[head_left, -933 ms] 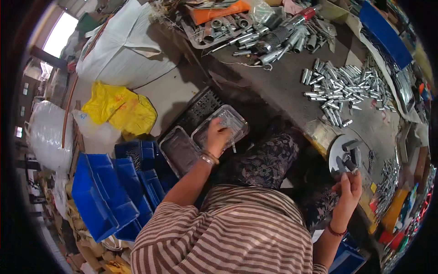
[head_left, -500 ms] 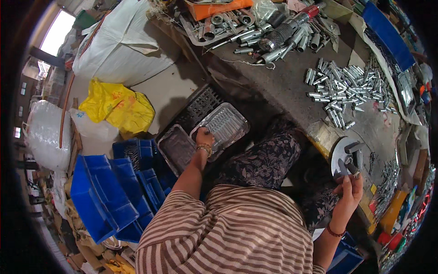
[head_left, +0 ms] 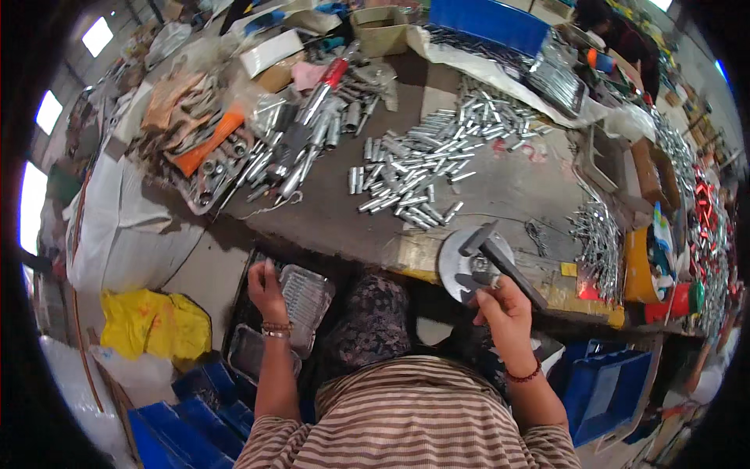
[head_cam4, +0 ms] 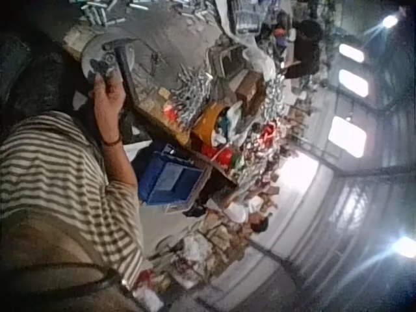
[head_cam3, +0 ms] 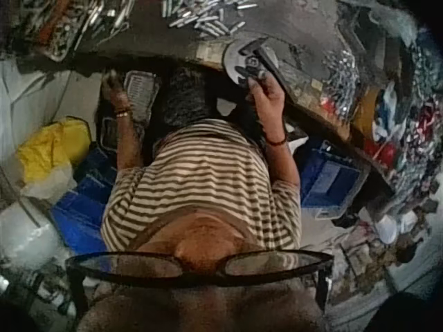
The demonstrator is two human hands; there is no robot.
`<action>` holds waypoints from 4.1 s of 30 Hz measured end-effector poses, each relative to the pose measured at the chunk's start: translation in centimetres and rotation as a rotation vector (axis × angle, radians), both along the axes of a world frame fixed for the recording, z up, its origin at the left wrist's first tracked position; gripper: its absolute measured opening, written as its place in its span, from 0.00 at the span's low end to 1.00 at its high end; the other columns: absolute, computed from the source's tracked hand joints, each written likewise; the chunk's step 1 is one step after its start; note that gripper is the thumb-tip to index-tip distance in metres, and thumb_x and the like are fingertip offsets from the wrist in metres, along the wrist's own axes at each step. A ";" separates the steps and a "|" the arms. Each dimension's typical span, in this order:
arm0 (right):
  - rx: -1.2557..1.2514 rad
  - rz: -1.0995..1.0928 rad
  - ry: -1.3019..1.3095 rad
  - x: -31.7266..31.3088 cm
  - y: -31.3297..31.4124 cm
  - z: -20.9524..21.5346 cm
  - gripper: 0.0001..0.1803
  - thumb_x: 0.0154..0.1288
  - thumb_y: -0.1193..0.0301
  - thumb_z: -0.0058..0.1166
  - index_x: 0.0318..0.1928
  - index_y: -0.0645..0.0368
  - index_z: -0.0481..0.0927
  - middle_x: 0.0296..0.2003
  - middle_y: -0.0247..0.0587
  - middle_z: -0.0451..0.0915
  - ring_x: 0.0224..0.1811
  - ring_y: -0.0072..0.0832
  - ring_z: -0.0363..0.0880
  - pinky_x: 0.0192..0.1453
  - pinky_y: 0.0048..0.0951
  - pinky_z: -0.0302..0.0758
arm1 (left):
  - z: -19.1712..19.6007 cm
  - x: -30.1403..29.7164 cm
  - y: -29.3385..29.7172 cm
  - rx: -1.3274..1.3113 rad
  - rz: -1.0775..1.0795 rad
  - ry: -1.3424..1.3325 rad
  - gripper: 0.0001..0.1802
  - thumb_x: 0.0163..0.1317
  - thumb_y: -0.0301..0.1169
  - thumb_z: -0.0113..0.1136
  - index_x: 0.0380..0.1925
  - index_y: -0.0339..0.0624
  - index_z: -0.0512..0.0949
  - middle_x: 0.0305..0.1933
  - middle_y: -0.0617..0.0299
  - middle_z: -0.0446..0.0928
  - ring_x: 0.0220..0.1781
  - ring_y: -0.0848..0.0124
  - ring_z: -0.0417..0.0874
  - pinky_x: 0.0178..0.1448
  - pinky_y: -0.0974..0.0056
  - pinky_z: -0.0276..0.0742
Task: Assembling small metal components using a hammer and an assembly jig on a workbench.
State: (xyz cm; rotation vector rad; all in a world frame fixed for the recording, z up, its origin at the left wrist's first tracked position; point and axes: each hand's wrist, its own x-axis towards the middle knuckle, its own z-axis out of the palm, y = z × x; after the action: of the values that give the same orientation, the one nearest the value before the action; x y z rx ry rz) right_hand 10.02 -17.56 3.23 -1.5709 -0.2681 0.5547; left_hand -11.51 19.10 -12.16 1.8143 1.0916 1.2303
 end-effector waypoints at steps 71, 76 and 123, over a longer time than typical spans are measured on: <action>-0.498 0.159 -1.231 3.7 -1.3 1.5 0.08 0.54 0.76 0.61 0.37 0.54 0.84 0.35 0.35 0.75 0.41 0.36 0.79 0.46 0.39 0.74 | 16.1 16.2 -15.8 0.336 -1.075 0.299 0.07 0.58 0.24 0.71 0.37 0.41 0.88 0.37 0.58 0.79 0.44 0.58 0.81 0.50 0.56 0.77; -0.499 0.203 -1.262 3.7 -1.1 1.8 0.07 0.53 0.74 0.63 0.35 0.52 0.84 0.36 0.34 0.76 0.43 0.34 0.79 0.49 0.38 0.74 | 16.3 16.1 -15.9 0.321 -1.079 0.316 0.08 0.57 0.22 0.71 0.39 0.39 0.89 0.37 0.58 0.79 0.41 0.60 0.81 0.47 0.58 0.77; -0.323 0.329 -1.051 4.6 1.6 2.6 0.12 0.58 0.74 0.68 0.41 0.61 0.80 0.42 0.46 0.79 0.45 0.48 0.78 0.50 0.45 0.72 | 15.4 15.7 -15.6 0.396 -1.062 0.268 0.07 0.60 0.26 0.71 0.38 0.42 0.86 0.40 0.57 0.78 0.42 0.55 0.82 0.46 0.54 0.78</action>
State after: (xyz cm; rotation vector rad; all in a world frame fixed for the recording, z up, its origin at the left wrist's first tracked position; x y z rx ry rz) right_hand 14.66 -15.96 5.81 -2.0403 -1.2944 -0.0469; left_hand 4.18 3.49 3.25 2.3862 -0.1157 0.5595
